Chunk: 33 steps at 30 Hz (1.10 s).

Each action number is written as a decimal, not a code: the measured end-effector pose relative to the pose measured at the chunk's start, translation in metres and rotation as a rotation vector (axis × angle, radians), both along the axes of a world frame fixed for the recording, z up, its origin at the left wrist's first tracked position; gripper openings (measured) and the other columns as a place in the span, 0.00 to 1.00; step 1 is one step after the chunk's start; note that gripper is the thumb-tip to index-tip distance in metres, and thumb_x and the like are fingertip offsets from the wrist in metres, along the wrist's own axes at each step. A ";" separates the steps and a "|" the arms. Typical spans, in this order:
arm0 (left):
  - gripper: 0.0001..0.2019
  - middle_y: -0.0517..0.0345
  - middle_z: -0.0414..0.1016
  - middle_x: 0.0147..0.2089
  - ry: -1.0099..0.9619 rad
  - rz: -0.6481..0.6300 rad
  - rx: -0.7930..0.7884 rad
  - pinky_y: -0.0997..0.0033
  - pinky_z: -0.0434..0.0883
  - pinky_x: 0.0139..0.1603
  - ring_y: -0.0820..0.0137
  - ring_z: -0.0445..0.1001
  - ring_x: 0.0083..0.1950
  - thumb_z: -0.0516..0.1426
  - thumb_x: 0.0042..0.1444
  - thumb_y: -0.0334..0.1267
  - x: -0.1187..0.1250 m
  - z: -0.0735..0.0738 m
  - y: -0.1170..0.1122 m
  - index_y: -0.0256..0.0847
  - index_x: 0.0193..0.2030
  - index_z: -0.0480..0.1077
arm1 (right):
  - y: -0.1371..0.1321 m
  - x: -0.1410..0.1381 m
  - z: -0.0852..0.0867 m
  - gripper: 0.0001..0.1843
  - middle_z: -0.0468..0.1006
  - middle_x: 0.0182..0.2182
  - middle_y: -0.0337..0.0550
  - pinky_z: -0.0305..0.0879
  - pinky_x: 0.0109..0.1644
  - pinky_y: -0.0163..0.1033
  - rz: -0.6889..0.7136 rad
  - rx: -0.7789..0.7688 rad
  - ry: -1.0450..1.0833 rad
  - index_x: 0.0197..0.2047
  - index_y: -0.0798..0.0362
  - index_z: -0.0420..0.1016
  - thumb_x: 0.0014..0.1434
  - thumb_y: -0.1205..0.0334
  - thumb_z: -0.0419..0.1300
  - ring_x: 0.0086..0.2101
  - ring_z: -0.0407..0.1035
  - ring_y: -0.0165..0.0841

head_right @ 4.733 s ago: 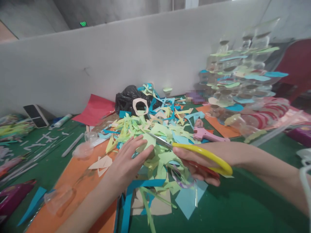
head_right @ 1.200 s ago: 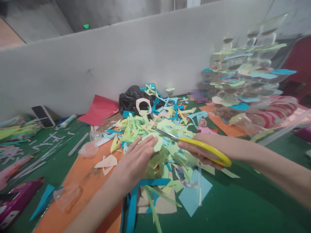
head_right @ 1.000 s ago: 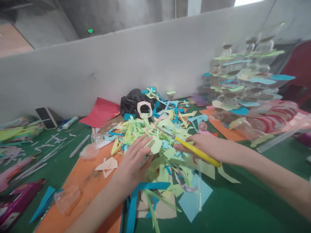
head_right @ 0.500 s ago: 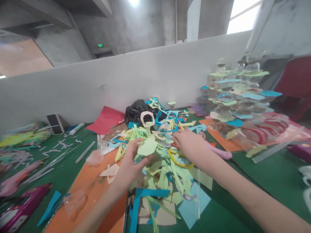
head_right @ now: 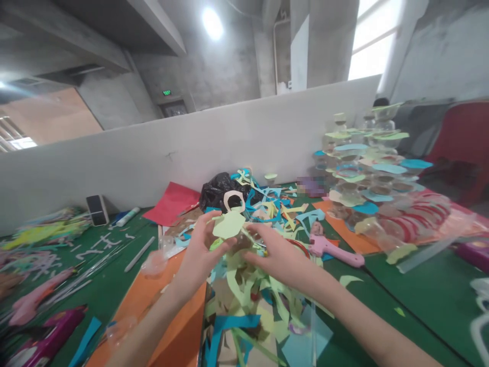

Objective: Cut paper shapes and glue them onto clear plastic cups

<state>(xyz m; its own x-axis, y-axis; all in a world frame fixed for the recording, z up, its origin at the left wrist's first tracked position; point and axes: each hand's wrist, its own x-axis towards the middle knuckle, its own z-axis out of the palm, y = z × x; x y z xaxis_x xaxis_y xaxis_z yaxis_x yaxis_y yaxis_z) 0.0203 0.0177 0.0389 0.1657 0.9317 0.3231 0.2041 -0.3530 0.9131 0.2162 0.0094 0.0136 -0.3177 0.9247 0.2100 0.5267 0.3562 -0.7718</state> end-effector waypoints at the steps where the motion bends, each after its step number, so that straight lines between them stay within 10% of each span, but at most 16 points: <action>1: 0.26 0.53 0.74 0.55 0.004 -0.002 0.002 0.64 0.71 0.53 0.63 0.76 0.54 0.64 0.53 0.42 0.002 0.003 0.002 0.47 0.56 0.59 | 0.000 -0.002 0.000 0.28 0.72 0.57 0.49 0.66 0.54 0.47 0.005 -0.023 0.004 0.63 0.46 0.62 0.62 0.51 0.58 0.53 0.69 0.43; 9: 0.26 0.52 0.75 0.53 -0.036 0.039 -0.033 0.65 0.73 0.49 0.64 0.77 0.49 0.65 0.52 0.42 0.019 0.010 0.018 0.45 0.54 0.59 | 0.006 0.002 -0.018 0.28 0.77 0.36 0.40 0.63 0.34 0.38 -0.109 -0.050 -0.071 0.65 0.48 0.55 0.61 0.68 0.50 0.29 0.72 0.35; 17: 0.27 0.49 0.72 0.55 -0.030 0.062 0.008 0.62 0.73 0.50 0.62 0.76 0.52 0.65 0.51 0.43 0.033 0.014 0.030 0.44 0.54 0.59 | 0.005 0.008 -0.024 0.20 0.69 0.56 0.54 0.66 0.55 0.52 -0.212 0.278 0.024 0.57 0.50 0.63 0.67 0.49 0.50 0.56 0.64 0.47; 22: 0.26 0.53 0.72 0.54 -0.029 0.034 0.104 0.64 0.73 0.52 0.65 0.76 0.52 0.65 0.52 0.40 0.040 0.013 0.033 0.47 0.54 0.59 | 0.006 0.003 -0.031 0.13 0.71 0.50 0.54 0.68 0.52 0.55 -0.273 0.308 0.128 0.50 0.50 0.63 0.64 0.55 0.54 0.51 0.65 0.46; 27: 0.24 0.55 0.72 0.53 -0.063 0.064 0.144 0.65 0.73 0.51 0.66 0.76 0.52 0.65 0.52 0.39 0.037 0.017 0.033 0.47 0.53 0.61 | 0.010 0.001 -0.037 0.05 0.72 0.40 0.47 0.66 0.48 0.51 -0.292 0.231 0.180 0.40 0.49 0.63 0.63 0.57 0.51 0.43 0.67 0.42; 33: 0.24 0.52 0.72 0.55 -0.099 0.023 0.093 0.64 0.75 0.47 0.66 0.78 0.48 0.65 0.53 0.41 0.035 0.014 0.036 0.47 0.53 0.60 | 0.012 -0.002 -0.030 0.22 0.78 0.38 0.45 0.67 0.48 0.45 -0.082 -0.273 0.636 0.40 0.50 0.73 0.60 0.38 0.55 0.42 0.72 0.39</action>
